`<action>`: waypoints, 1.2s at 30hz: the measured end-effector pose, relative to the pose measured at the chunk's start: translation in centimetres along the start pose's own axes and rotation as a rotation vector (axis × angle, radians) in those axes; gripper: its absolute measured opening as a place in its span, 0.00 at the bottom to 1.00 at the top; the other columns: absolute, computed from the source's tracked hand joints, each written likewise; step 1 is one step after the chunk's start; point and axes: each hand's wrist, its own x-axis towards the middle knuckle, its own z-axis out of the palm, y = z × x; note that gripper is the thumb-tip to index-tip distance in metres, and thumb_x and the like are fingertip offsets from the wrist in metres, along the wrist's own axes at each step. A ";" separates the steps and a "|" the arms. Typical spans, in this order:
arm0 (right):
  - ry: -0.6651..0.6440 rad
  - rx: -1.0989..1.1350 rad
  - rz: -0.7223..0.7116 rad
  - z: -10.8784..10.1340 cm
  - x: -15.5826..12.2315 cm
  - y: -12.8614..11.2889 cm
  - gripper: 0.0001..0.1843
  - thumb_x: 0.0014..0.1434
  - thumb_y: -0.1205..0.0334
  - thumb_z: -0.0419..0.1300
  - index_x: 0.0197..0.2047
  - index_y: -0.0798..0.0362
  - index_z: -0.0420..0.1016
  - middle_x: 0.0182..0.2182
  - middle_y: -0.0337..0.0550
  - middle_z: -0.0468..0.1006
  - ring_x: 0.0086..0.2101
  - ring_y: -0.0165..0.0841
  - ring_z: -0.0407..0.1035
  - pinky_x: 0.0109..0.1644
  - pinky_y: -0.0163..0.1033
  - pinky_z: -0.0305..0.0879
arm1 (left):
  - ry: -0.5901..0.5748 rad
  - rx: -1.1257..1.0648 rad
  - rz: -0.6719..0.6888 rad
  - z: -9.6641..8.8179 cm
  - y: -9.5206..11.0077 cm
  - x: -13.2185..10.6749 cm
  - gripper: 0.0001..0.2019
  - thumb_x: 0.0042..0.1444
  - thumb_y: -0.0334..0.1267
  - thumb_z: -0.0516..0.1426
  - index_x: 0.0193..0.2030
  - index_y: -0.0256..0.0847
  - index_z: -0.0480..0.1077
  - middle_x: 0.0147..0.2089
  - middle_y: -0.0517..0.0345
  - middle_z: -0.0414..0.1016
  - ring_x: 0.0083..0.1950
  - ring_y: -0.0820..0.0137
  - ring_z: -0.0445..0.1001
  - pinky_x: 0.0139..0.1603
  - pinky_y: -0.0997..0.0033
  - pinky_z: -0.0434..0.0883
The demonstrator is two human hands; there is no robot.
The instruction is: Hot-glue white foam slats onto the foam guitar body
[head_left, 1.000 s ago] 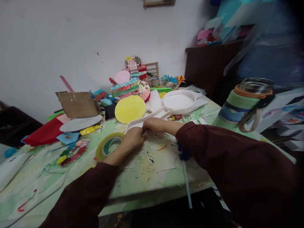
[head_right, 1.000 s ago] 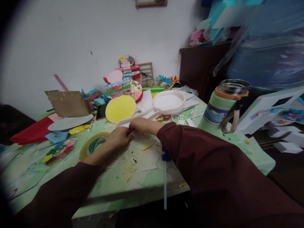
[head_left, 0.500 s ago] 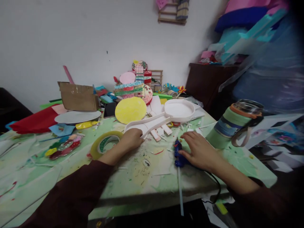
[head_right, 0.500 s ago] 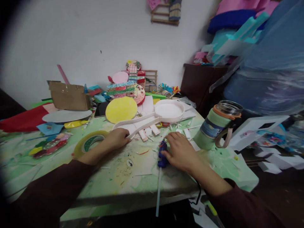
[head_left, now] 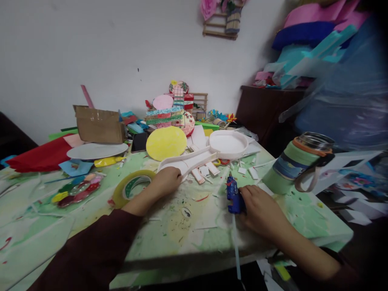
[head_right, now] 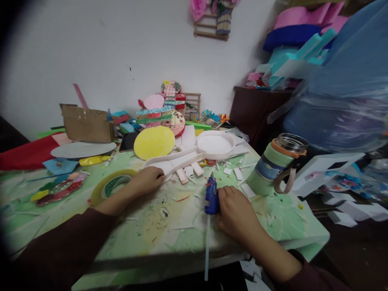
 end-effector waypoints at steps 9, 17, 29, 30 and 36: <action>0.184 0.374 -0.257 1.1 3.8 -2.8 0.06 0.57 0.65 0.54 0.37 0.55 0.70 0.32 0.48 0.76 0.34 0.36 0.69 0.39 0.38 0.65 | 0.019 -0.058 0.040 0.1 -0.7 0.2 0.12 0.55 0.38 0.50 0.34 0.38 0.74 0.38 0.46 0.77 0.36 0.65 0.71 0.33 0.68 0.61; 0.041 0.786 -0.105 4.9 7.4 -3.2 0.08 0.60 0.60 0.52 0.37 0.54 0.69 0.30 0.43 0.74 0.29 0.31 0.64 0.34 0.35 0.60 | -0.079 -0.146 0.056 -0.4 -1.1 0.4 0.12 0.54 0.36 0.49 0.33 0.37 0.74 0.37 0.48 0.77 0.35 0.66 0.71 0.34 0.69 0.64; -0.017 0.831 -0.047 5.7 7.9 -3.1 0.11 0.60 0.57 0.52 0.31 0.53 0.69 0.21 0.39 0.69 0.23 0.28 0.58 0.27 0.35 0.53 | -0.122 -0.148 0.004 -0.6 -1.1 0.6 0.12 0.55 0.35 0.49 0.36 0.39 0.74 0.38 0.49 0.77 0.37 0.66 0.71 0.37 0.66 0.66; -0.028 0.820 -0.059 5.6 7.9 -3.1 0.10 0.60 0.58 0.51 0.33 0.53 0.70 0.22 0.39 0.70 0.23 0.29 0.60 0.27 0.35 0.54 | -0.127 -0.141 0.001 -0.6 -1.1 0.7 0.12 0.55 0.35 0.49 0.36 0.39 0.74 0.39 0.49 0.77 0.37 0.66 0.71 0.38 0.66 0.66; -0.052 0.745 -0.050 5.4 8.1 -3.4 0.11 0.61 0.58 0.51 0.41 0.52 0.72 0.25 0.41 0.74 0.25 0.31 0.62 0.29 0.36 0.58 | -0.129 -0.121 -0.009 -0.6 -1.0 0.7 0.12 0.55 0.35 0.49 0.35 0.39 0.75 0.39 0.48 0.78 0.36 0.66 0.69 0.35 0.67 0.64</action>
